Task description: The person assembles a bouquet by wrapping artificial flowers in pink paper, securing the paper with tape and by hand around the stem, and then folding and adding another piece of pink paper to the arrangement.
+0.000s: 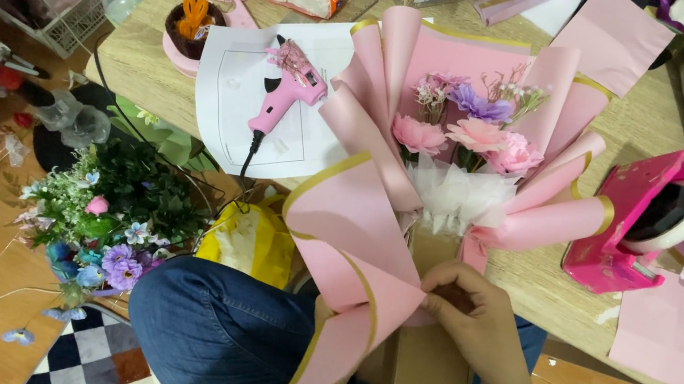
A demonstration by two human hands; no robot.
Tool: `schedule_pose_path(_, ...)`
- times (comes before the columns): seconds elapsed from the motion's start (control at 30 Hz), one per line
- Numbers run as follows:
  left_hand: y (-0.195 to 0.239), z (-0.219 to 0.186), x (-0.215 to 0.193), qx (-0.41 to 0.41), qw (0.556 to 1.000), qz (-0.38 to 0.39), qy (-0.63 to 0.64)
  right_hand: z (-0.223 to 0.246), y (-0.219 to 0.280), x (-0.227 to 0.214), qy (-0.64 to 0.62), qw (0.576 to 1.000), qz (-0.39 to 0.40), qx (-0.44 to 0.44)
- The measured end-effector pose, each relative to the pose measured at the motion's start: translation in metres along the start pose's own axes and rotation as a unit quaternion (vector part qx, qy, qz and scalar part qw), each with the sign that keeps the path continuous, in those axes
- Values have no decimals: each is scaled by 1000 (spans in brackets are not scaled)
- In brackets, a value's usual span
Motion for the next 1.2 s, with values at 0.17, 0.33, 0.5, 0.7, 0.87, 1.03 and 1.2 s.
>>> schedule_pose_path(0.17,0,14,-3,-49,999,-5,21,4,0,3,-26,999,36,-32)
schedule_pose_path(0.33,3,-3,6,-43,997,23,53,22,1,9,-43,993,79,-77)
schedule_pose_path(0.5,3,-12,5,32,999,11,-9,19,5,7,-111,990,15,-90)
schedule_pose_path(0.7,14,-43,5,111,992,-22,-48,23,10,2,-51,992,-31,-110)
schedule_pose_path(0.87,24,-86,3,301,953,28,-18,20,12,-8,-36,994,-54,-83)
schedule_pose_path(1.03,60,-122,-24,493,850,-129,-133,18,2,-4,-3,993,-86,-83)
schedule_pose_path(1.2,26,-96,-14,310,950,5,19,-17,-13,-2,51,994,-68,-63)
Point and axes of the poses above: each hand's wrist, its own y-axis away from the middle knuckle, its own x-axis out of the palm, z = x × y, the point moved 9 cm from there along -y, towards the middle knuckle, and after that the axes turned 3 degrees about z, right-handed, at the moved point
